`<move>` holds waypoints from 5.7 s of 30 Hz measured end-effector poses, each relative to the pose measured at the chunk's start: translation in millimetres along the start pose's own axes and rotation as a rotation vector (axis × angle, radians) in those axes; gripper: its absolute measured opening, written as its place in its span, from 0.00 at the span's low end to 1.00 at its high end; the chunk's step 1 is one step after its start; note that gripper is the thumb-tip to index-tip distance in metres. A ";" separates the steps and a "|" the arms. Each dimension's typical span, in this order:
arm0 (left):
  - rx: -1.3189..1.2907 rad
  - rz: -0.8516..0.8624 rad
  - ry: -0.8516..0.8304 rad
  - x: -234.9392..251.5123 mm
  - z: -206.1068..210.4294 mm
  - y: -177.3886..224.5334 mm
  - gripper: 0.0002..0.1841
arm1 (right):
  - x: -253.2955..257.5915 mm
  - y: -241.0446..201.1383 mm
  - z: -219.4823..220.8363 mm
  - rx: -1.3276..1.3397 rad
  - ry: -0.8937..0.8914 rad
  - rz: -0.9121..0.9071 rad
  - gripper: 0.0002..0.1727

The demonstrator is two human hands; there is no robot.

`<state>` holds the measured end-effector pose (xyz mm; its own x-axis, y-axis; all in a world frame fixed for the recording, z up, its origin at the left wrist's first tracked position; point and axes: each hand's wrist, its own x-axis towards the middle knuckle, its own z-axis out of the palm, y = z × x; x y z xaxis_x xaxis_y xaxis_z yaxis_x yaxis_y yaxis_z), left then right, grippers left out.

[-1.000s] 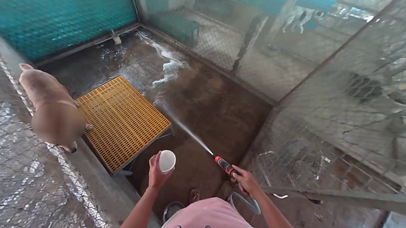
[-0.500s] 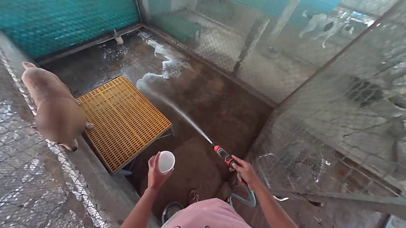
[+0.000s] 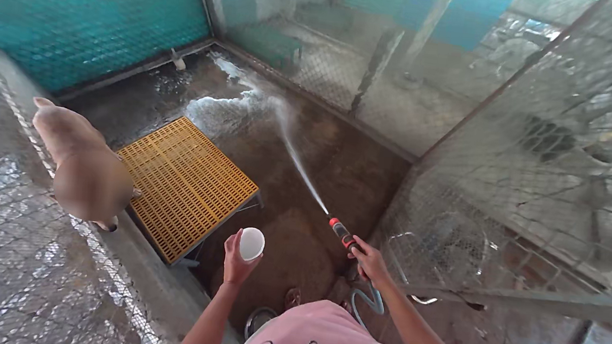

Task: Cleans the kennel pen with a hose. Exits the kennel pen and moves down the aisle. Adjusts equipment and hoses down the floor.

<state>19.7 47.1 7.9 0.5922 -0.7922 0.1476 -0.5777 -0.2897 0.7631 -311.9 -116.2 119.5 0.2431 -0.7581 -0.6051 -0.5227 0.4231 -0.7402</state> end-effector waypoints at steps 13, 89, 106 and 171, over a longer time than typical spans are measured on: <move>0.004 0.001 0.013 -2.6 -2.4 0.4 0.57 | -2.0 -6.8 -1.0 0.074 0.060 -0.055 0.29; 0.000 -0.019 0.004 5.5 4.4 1.6 0.57 | -2.4 -37.3 -3.2 0.079 -0.202 -0.103 0.27; 0.011 -0.001 0.008 9.2 2.8 -3.0 0.57 | -3.1 -28.5 2.5 0.134 -0.130 -0.121 0.28; -0.445 0.476 -0.573 -28.9 28.4 174.3 0.55 | -16.8 -0.2 10.9 0.188 -0.350 -0.080 0.32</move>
<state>-114.0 4.3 118.8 -0.0998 -0.9588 0.2658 -0.3476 0.2839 0.8936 -307.0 -98.2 126.5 0.5571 -0.5914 -0.5830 -0.3402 0.4779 -0.8099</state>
